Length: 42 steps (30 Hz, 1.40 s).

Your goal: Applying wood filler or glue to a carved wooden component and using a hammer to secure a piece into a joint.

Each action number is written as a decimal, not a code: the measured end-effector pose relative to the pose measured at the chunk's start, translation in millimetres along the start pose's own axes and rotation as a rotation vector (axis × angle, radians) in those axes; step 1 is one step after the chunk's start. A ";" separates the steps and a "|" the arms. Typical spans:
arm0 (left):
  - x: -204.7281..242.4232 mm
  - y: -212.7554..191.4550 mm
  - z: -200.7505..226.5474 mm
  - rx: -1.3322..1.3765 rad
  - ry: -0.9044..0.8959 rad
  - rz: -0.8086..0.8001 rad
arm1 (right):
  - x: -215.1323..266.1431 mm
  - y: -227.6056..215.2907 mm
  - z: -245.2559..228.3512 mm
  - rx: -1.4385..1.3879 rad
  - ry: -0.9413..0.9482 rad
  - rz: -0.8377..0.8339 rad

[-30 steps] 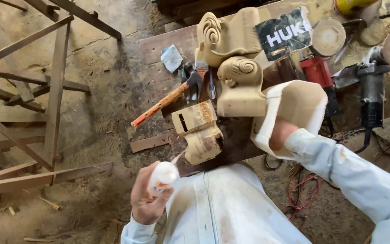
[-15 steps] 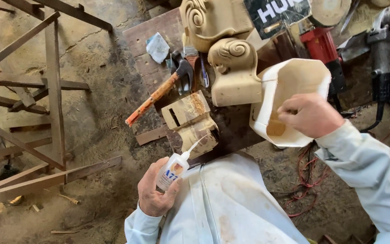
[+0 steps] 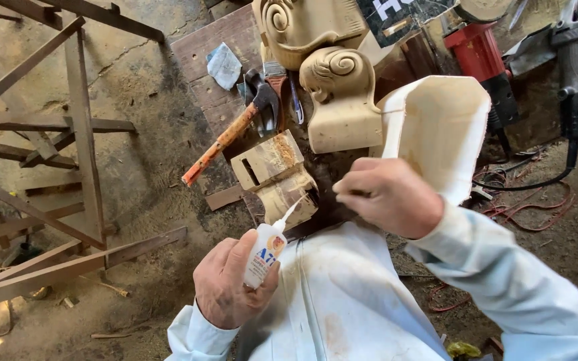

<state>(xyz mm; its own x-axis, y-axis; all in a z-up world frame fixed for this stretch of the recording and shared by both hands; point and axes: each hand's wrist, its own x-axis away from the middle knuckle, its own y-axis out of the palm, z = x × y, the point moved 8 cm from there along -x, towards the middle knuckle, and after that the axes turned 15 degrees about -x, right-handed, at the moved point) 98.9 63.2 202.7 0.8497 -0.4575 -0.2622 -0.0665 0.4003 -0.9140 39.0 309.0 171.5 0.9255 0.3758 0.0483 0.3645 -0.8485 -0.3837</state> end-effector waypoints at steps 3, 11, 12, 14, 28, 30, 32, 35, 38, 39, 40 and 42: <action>2.3 1.0 2.0 0.005 0.008 -0.016 | -4.9 22.2 13.9 -0.055 0.031 -0.029; 1.0 8.0 2.4 -0.021 0.032 -0.030 | -2.9 42.2 43.3 -0.076 0.022 0.001; -0.4 8.8 1.1 -0.031 0.029 -0.033 | -3.2 42.1 44.4 -0.073 0.033 0.002; 0.9 5.8 1.3 -0.026 0.040 -0.037 | -3.6 42.7 44.6 -0.068 0.025 0.009; -4.4 13.8 5.8 0.016 0.076 -0.037 | -4.0 40.6 49.0 -0.061 0.016 0.060; -4.0 14.4 5.6 0.020 0.073 -0.046 | -3.5 40.4 49.6 -0.067 0.019 0.070; 1.9 15.6 3.4 0.032 0.071 -0.044 | -3.1 42.0 48.8 -0.068 0.022 0.065; 8.2 17.2 -8.4 0.133 0.008 -0.036 | -2.4 51.8 54.1 -0.084 0.021 0.063; 16.3 18.4 -28.2 0.266 -0.115 -0.014 | -1.3 67.1 62.0 -0.060 0.033 0.077; 21.1 18.7 -36.6 0.308 -0.179 0.001 | -0.2 72.9 65.3 -0.025 0.051 0.084; 23.5 16.5 -39.7 0.311 -0.181 0.002 | 0.7 76.5 66.3 -0.022 0.053 0.082; 30.4 14.2 -52.8 0.372 -0.274 -0.006 | 1.2 83.1 69.8 0.054 0.085 0.081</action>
<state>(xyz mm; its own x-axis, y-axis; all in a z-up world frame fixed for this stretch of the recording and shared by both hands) 96.2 13.1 165.4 0.9599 -0.2538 -0.1193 0.0887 0.6786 -0.7292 63.1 264.9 75.3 0.9579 0.2717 0.0925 0.2842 -0.8526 -0.4385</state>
